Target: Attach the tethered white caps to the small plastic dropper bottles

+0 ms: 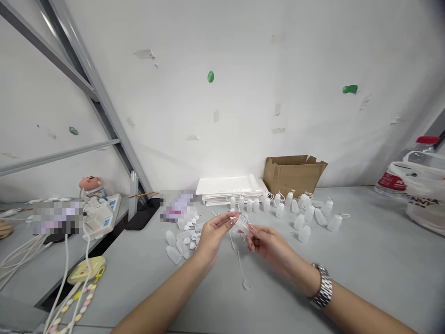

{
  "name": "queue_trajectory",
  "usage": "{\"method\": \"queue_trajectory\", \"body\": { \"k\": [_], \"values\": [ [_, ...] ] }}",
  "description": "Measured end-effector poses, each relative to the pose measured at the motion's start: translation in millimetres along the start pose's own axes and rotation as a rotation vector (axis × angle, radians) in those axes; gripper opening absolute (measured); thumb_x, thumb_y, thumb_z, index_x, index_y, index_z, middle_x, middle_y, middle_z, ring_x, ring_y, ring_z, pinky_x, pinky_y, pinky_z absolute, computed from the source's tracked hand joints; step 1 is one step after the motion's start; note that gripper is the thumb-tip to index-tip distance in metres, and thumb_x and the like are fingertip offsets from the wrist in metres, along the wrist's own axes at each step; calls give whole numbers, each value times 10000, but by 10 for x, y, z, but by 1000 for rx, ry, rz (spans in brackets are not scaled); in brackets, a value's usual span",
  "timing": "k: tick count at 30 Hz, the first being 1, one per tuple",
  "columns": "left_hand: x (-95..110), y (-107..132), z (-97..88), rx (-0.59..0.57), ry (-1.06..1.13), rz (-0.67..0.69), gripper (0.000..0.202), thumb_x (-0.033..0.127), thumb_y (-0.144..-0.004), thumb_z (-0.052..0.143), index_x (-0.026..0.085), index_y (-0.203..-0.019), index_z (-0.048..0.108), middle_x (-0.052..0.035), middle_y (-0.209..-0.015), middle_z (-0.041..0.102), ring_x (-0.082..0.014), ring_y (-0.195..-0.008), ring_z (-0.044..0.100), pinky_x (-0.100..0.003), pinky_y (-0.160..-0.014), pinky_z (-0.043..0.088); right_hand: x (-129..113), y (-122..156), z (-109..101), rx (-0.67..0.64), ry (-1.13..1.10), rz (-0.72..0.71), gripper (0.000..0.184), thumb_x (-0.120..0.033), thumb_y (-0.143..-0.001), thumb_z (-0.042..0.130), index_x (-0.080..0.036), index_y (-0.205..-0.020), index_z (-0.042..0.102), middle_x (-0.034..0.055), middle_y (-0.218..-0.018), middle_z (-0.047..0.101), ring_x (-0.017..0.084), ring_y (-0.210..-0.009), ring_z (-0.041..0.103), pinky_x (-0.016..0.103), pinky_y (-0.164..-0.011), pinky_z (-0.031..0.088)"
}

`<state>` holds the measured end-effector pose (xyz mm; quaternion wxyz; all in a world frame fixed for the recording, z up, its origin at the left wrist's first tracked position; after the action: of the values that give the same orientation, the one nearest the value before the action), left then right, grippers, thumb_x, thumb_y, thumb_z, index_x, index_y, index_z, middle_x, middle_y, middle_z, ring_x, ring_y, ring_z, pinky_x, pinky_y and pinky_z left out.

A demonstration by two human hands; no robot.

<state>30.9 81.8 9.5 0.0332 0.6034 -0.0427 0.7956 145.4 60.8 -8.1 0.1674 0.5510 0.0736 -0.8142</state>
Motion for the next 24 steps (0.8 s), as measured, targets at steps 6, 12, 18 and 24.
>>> {"method": "queue_trajectory", "body": {
  "k": [6,12,18,24],
  "values": [
    [-57,-15,-48,52,8,-4,254,299,-623,701,181,-848,685,-82,-1019,674,-252,-1085,523,-384,-973,294,2,-11,-126,130,52,-13,367,-467,-607,700,-160,-761,571,-12,-580,570,112,-540,496,273,-597,378],
    [-10,-17,7,-19,-51,32,253,301,-646,676,181,-869,683,-86,-1015,674,-251,-1038,555,-383,-937,350,50,18,-18,-2,-19,56,352,-470,-713,614,-134,-622,563,-28,-480,499,65,-449,389,246,-541,334],
    [166,65,104,-35,-198,150,177,276,-674,638,187,-814,696,-65,-953,693,-227,-942,600,-337,-862,425,121,43,-22,4,-11,103,455,-564,-742,520,-116,-717,600,-24,-448,495,72,-427,385,253,-529,324],
    [140,48,35,23,-168,134,175,261,-662,646,172,-806,688,-75,-932,697,-226,-920,609,-352,-869,421,89,13,-51,61,101,58,411,-533,-655,631,-166,-808,525,-22,-557,571,111,-512,496,266,-569,361]
  ]
}}
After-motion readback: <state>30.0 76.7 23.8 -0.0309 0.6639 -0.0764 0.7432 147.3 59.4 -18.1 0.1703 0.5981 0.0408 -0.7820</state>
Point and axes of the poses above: each hand's wrist, its own y-axis away from the middle knuckle, its own z-axis out of the palm, x = y × z, the point moved 9 cm from there along -y, towards the middle knuckle
